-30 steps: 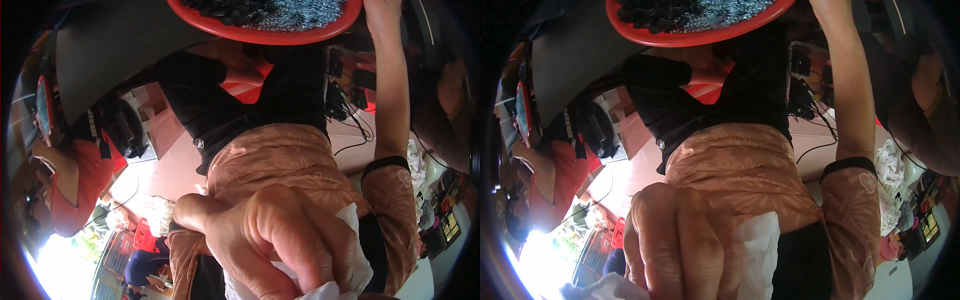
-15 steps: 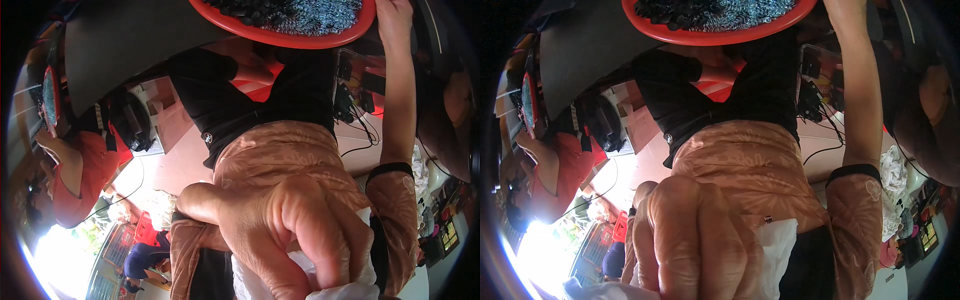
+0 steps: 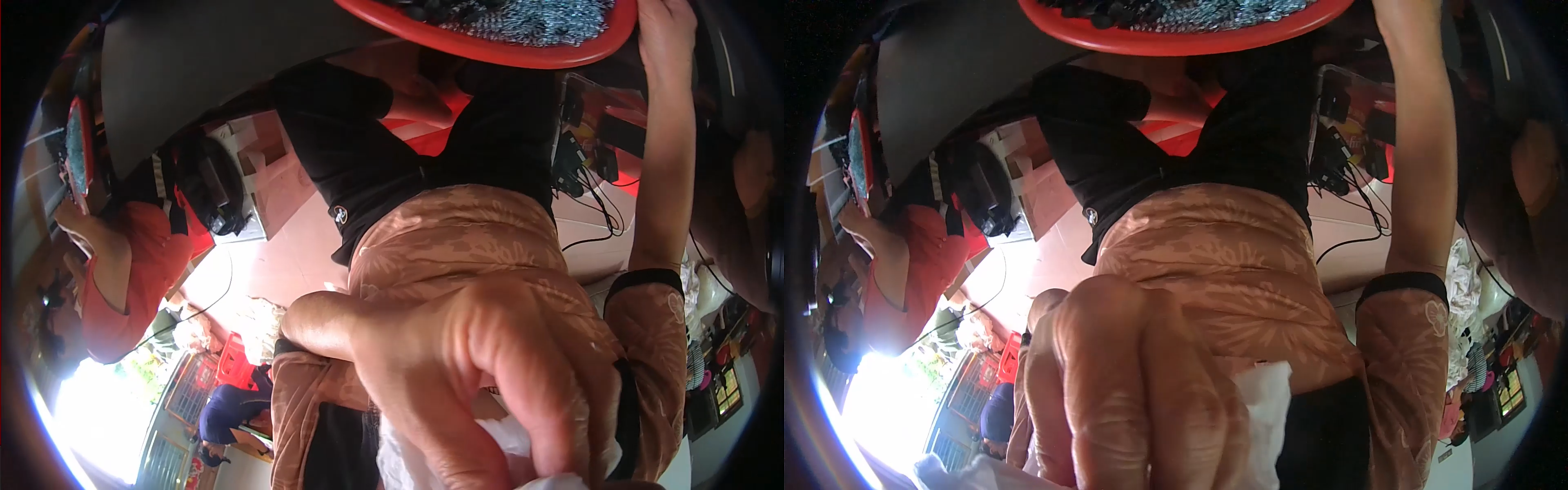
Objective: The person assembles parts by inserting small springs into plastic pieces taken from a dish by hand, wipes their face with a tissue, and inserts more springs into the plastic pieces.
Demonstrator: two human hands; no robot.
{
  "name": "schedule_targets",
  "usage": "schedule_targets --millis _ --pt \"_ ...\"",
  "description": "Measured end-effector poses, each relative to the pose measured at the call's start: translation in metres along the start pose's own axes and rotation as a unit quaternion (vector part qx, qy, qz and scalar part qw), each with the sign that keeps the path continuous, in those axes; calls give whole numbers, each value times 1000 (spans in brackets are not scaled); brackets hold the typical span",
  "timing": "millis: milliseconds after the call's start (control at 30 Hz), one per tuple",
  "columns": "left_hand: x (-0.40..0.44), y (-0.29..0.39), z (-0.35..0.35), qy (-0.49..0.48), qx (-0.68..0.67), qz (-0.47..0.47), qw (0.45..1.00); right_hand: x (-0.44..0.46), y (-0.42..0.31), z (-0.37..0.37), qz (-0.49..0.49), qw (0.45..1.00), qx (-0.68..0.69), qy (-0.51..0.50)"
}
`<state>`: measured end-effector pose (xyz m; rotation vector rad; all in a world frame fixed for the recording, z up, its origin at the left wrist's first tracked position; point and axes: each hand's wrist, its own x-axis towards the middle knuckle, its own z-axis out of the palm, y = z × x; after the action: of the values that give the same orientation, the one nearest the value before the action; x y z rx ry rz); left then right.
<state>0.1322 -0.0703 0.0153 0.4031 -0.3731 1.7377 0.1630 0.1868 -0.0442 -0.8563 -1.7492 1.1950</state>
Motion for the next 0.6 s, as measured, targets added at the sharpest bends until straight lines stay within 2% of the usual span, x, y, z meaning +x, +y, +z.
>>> schedule_targets --millis 67,167,267,367,433,500,533,600 --pt "0 -4 -1 -8 -6 8 1000 -2 -3 2 13 1000 -4 5" --pt "1 -12 -1 -13 -21 24 999 -2 6 -2 -60 998 1 -32" --pt "2 -27 0 -12 -39 64 997 3 8 -5 -25 999 0 -22" --pt "-2 -30 4 15 -28 110 993 0 10 -5 -59 997 30 -37" --pt "-6 -1 9 46 55 25 997 5 14 -9 -39 999 4 -27" --pt "0 -15 -6 4 66 93 993 7 11 -11 -17 1000 -17 -15" --pt "0 -12 -6 18 74 89 993 4 0 -6 8 998 -56 7" --pt "2 -5 -5 44 91 81 992 1 -5 -2 31 999 -36 22"
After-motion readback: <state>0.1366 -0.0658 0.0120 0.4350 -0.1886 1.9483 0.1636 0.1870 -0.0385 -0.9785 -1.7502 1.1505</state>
